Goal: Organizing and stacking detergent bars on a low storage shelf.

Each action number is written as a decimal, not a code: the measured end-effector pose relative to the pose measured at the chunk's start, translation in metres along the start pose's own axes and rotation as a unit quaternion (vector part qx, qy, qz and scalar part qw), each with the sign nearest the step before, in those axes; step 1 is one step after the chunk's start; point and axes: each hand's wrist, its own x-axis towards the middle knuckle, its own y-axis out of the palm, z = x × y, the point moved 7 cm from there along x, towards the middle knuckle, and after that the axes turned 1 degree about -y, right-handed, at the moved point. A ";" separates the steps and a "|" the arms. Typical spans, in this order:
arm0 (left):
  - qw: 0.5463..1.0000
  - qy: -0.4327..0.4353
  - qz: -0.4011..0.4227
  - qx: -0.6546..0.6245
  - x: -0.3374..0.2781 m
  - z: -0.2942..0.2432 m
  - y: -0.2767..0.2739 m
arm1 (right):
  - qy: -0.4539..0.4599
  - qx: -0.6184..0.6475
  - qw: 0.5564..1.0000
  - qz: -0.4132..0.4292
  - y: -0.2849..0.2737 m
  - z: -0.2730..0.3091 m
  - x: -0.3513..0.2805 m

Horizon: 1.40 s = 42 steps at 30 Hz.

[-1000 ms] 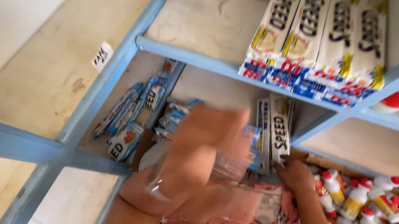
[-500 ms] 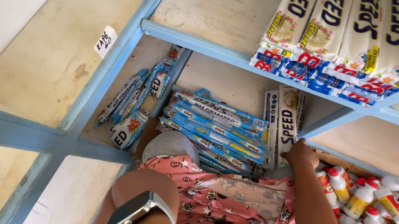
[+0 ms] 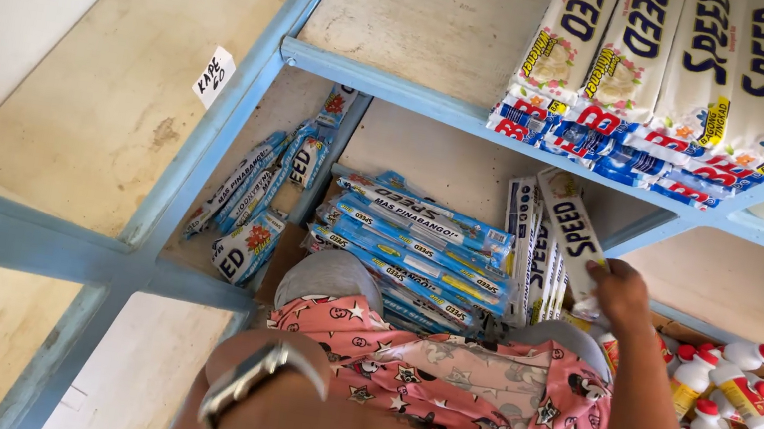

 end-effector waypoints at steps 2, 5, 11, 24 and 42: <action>1.000 -0.004 0.003 -0.027 0.004 0.067 0.006 | -0.055 -0.083 0.995 -0.004 -0.024 0.029 -0.028; 0.998 -0.008 0.009 -0.064 -0.025 0.233 0.005 | -0.033 0.069 0.994 0.077 -0.029 0.018 -0.071; 0.825 -0.399 -0.278 -0.287 -0.103 0.489 -0.005 | -0.006 0.176 0.965 0.194 -0.008 0.040 -0.183; 0.963 -0.135 -0.195 -0.128 -0.044 0.299 -0.018 | -0.047 0.313 0.873 0.371 0.160 0.052 -0.243; 0.963 0.146 -0.037 0.224 -0.031 0.143 0.023 | -0.342 0.246 0.871 0.252 0.146 0.092 -0.239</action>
